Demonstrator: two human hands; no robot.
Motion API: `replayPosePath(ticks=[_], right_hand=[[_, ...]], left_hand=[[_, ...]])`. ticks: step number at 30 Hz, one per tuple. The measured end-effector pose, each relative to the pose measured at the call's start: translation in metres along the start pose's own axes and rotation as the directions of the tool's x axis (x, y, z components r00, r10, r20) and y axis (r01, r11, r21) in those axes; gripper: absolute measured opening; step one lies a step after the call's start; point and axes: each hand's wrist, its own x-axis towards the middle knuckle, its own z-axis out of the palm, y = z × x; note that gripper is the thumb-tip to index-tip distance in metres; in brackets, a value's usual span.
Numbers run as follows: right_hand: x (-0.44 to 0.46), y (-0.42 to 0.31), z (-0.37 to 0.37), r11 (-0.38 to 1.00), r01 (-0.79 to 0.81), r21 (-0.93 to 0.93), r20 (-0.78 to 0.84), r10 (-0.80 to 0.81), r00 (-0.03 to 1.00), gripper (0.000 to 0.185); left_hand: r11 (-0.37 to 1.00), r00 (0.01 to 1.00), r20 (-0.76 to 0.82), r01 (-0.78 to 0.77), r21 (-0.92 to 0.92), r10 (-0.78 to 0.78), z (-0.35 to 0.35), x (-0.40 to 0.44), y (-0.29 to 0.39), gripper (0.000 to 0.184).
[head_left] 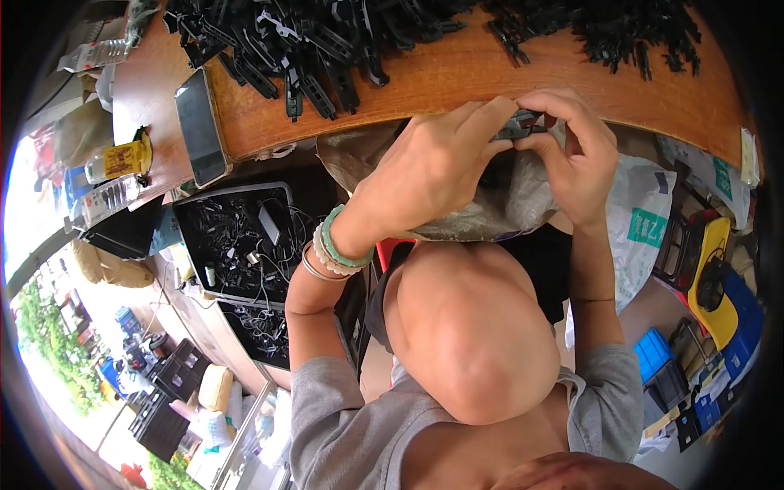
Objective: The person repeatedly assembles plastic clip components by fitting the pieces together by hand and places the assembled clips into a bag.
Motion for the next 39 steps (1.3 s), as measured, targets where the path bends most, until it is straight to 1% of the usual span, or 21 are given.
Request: replayPosePath(ticks=[8,11,13,14,15,16,18,20,22,25,26,28,29,30,31,32,33,34,36,38,39], right_hand=[[0.0,0.003,-0.003,0.999,-0.036,-0.019,-0.011,0.036,0.999,0.025],[0.008,0.011,-0.011,0.999,0.037,-0.03,0.126,-0.033,0.991,0.025],[0.014,0.018,-0.019,0.996,-0.016,0.092,0.248,-0.007,0.969,0.023],[0.018,0.021,-0.017,0.996,-0.013,0.093,0.247,-0.011,0.969,0.023],[0.022,0.024,-0.012,0.997,-0.04,-0.071,0.132,0.049,0.99,0.021],[0.027,0.029,-0.006,0.97,-0.084,-0.228,0.004,0.088,0.996,0.02],[0.033,0.046,0.007,0.952,-0.034,-0.304,-0.064,0.015,0.998,0.015],[0.039,0.055,0.014,0.808,0.033,-0.588,-0.06,-0.084,0.995,0.012],[0.039,0.055,0.018,0.791,0.069,-0.607,-0.065,-0.136,0.989,0.011],[0.034,0.053,0.018,0.739,0.124,-0.663,-0.039,-0.199,0.979,0.008],[0.031,0.051,0.016,0.829,0.105,-0.55,-0.081,-0.177,0.981,0.008],[0.022,0.043,0.014,0.902,0.078,-0.425,-0.119,-0.141,0.983,0.007],[0.018,0.035,0.011,0.992,-0.113,-0.056,-0.143,0.104,0.984,0.009],[0.016,0.028,0.008,0.902,-0.294,0.318,-0.078,0.334,0.94,0.011],[0.016,0.024,-0.001,0.9,-0.298,0.318,-0.077,0.338,0.938,0.011],[0.015,0.023,-0.014,0.906,-0.261,0.332,0.091,0.244,0.965,0.013],[0.015,0.021,-0.021,0.909,-0.222,0.354,0.254,0.135,0.958,0.015],[0.015,0.018,-0.02,0.908,-0.222,0.355,0.253,0.136,0.958,0.015],[0.015,0.01,-0.015,0.943,-0.096,0.318,0.245,0.016,0.969,0.017],[0.013,0.003,-0.011,0.943,-0.111,0.312,0.213,0.044,0.976,0.016],[0.012,0.001,-0.01,0.971,-0.105,0.215,0.157,0.072,0.985,0.016]], left_hand=[[0.985,0.995,-0.021,0.094,-0.147,-0.098,0.003,0.0,-0.004,0.031],[0.974,0.985,0.09,0.159,-0.164,-0.146,-0.005,-0.004,-0.013,0.028],[0.975,0.976,0.17,0.163,-0.15,-0.137,-0.009,-0.001,-0.02,0.027],[0.997,0.998,0.056,0.028,-0.068,-0.024,-0.011,0.002,-0.022,0.024],[0.994,0.994,-0.047,-0.101,0.03,0.102,-0.013,0.005,-0.025,0.022],[0.994,0.993,-0.047,-0.106,0.036,0.108,-0.017,0.012,-0.029,0.022],[0.876,0.909,-0.273,-0.166,0.453,0.314,-0.025,0.03,-0.039,0.016],[0.743,0.849,-0.444,0.097,0.662,0.285,-0.029,0.046,-0.039,0.01],[0.636,0.863,-0.451,0.218,0.74,0.228,-0.031,0.06,-0.045,0.011],[0.664,0.87,-0.466,0.254,0.703,0.161,-0.027,0.064,-0.057,0.014],[0.665,0.871,-0.465,0.254,0.703,0.159,-0.026,0.062,-0.057,0.014],[0.851,0.783,-0.577,0.124,0.51,0.231,-0.022,0.056,-0.048,0.01],[0.909,0.814,-0.54,0.035,0.414,0.215,-0.02,0.05,-0.048,0.007],[0.911,0.816,-0.538,0.036,0.411,0.211,-0.018,0.043,-0.042,0.007],[0.996,0.895,-0.441,0.088,0.033,-0.065,-0.015,0.035,-0.032,0.007],[0.922,0.928,-0.238,0.198,-0.334,-0.285,-0.012,0.028,-0.025,0.008],[0.822,0.936,-0.123,0.22,-0.525,-0.329,-0.011,0.024,-0.023,0.01],[0.822,0.936,-0.122,0.222,-0.524,-0.33,-0.01,0.023,-0.022,0.01],[0.653,0.916,0.098,0.35,-0.671,-0.39,-0.009,0.021,-0.02,0.017],[0.647,0.896,0.143,0.407,-0.645,-0.42,-0.01,0.019,-0.013,0.02],[0.732,0.914,0.078,0.367,-0.573,-0.397,-0.009,0.018,-0.01,0.018]])
